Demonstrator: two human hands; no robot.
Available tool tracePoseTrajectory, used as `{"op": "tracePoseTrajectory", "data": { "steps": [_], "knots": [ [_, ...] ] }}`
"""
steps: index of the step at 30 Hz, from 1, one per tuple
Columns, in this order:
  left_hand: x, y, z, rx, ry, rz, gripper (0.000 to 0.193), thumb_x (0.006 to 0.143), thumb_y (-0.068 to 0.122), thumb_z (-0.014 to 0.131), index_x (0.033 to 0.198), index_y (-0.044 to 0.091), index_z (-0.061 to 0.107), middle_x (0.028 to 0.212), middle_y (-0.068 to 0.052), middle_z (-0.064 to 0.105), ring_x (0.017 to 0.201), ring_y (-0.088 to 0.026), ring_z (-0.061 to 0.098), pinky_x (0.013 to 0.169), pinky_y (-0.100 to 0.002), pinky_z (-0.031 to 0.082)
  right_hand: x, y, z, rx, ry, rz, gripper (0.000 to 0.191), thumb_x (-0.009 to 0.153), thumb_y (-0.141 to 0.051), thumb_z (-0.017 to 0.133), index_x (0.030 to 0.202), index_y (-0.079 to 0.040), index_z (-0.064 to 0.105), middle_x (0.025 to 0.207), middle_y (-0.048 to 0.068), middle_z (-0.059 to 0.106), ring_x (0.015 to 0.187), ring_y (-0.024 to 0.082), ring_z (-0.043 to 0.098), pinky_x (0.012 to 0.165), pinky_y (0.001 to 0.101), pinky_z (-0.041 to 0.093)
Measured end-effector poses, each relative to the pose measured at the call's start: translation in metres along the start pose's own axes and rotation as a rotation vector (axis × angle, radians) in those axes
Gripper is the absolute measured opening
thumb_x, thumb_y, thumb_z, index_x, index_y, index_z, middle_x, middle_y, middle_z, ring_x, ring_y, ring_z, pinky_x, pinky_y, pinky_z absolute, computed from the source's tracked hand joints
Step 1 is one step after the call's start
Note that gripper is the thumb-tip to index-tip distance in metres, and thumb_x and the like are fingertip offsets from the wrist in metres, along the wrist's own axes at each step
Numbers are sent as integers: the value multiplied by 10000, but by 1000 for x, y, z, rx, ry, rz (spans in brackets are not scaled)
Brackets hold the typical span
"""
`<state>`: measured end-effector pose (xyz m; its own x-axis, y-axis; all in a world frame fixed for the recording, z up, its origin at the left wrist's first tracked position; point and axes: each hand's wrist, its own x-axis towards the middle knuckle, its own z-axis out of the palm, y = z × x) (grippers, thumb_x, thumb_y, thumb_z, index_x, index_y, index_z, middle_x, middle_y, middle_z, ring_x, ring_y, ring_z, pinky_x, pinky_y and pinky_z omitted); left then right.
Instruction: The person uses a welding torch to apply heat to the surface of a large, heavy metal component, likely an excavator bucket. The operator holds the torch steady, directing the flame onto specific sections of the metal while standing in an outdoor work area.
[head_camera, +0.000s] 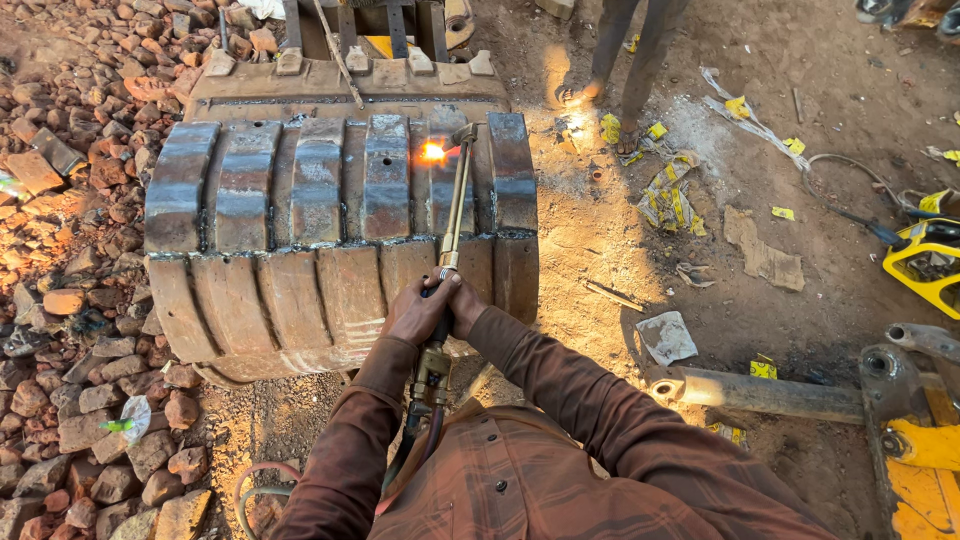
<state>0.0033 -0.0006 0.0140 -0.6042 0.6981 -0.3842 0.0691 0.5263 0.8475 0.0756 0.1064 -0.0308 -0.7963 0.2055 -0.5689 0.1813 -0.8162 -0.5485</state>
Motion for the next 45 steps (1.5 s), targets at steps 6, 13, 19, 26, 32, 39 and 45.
{"op": "tracePoseTrajectory", "data": {
  "steps": [6, 13, 19, 26, 32, 39, 45],
  "knots": [
    [-6, 9, -1, 54, -19, -26, 996, 798, 760, 598, 1357, -64, 591, 1207, -303, 682, 1069, -378, 729, 909, -431, 596, -5, 0, -1, -5, 12, -14, 217, 833, -363, 621, 891, -154, 601, 927, 65, 573, 865, 252, 585, 765, 417, 543],
    [-5, 11, 3, 50, -35, 23, 985, 785, 761, 611, 1355, -42, 607, 1238, -287, 686, 1123, -356, 713, 957, -413, 565, -6, 0, -6, 56, -8, -47, 207, 872, -377, 613, 855, -171, 598, 910, 30, 590, 867, 221, 594, 782, 394, 537],
    [-2, 10, 11, 42, -34, 26, 988, 779, 762, 618, 1346, -48, 604, 1236, -286, 683, 1128, -357, 707, 963, -413, 561, -6, 1, -13, 104, -31, -76, 200, 878, -365, 620, 843, -171, 590, 891, 23, 589, 855, 217, 592, 782, 388, 536],
    [-4, 13, 13, 65, -67, -17, 1017, 774, 776, 604, 1382, -38, 570, 1245, -293, 663, 1104, -374, 708, 934, -439, 578, -15, -1, -13, 76, 20, -65, 228, 909, -384, 598, 860, -162, 585, 929, 48, 584, 881, 246, 591, 797, 419, 545],
    [-4, 16, 15, 52, -80, -23, 1027, 772, 773, 605, 1392, -43, 563, 1242, -296, 661, 1084, -382, 718, 914, -445, 595, -16, -1, -15, 77, 39, -92, 256, 926, -407, 577, 866, -158, 561, 947, 63, 579, 898, 262, 597, 795, 440, 552],
    [-1, 15, 18, 35, -78, 38, 1027, 777, 758, 614, 1367, -81, 576, 1242, -303, 674, 1087, -374, 724, 929, -435, 589, -13, -1, -21, 93, 32, -106, 178, 912, -324, 584, 909, -146, 590, 916, 57, 576, 864, 243, 591, 783, 414, 552],
    [-3, 19, 21, 73, -84, 13, 1041, 762, 773, 621, 1396, -51, 562, 1273, -302, 648, 1129, -384, 695, 963, -442, 562, -18, -1, -25, 99, 14, -143, 165, 906, -312, 579, 870, -152, 576, 897, 39, 571, 846, 227, 584, 773, 407, 549]
  ]
}}
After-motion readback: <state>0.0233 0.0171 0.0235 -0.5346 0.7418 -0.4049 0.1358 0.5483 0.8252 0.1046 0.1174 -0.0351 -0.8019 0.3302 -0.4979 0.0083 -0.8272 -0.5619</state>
